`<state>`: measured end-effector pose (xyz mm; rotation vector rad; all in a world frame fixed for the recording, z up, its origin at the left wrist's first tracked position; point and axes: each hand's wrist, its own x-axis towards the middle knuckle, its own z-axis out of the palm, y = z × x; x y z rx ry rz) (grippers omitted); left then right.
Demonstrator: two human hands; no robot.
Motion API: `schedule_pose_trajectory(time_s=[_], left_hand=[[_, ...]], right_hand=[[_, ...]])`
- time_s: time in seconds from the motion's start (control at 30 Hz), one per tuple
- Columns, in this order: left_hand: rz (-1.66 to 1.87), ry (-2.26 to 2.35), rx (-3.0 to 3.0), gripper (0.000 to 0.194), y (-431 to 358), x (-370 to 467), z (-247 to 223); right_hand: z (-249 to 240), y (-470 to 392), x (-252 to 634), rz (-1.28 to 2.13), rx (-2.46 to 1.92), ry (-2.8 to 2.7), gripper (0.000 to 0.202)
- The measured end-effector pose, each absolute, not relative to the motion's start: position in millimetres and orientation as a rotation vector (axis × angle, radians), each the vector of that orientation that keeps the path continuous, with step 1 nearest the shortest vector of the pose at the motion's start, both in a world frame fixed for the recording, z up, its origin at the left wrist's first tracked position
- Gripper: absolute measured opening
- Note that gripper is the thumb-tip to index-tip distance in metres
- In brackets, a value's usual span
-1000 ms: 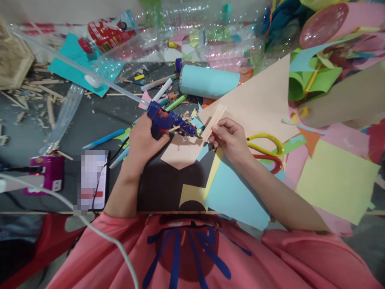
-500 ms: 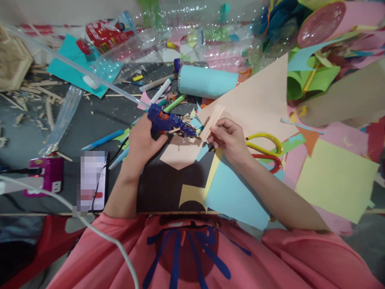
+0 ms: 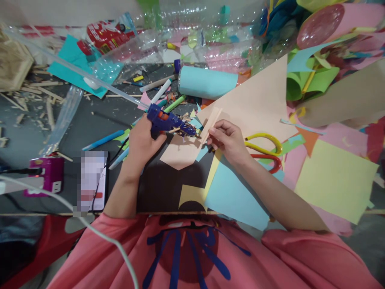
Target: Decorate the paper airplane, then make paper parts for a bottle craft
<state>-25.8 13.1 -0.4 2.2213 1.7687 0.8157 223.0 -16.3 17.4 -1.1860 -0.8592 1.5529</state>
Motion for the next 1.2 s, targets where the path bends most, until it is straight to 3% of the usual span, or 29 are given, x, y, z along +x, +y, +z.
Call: schedule_pose_trajectory(time_s=[1.2], left_hand=[[0.891, 1.815, 2.267, 0.035, 17.3, -34.9, -7.9]], right_hand=[[18.4, -19.6, 222.1, 1.689, -1.156, -1.104, 0.047]])
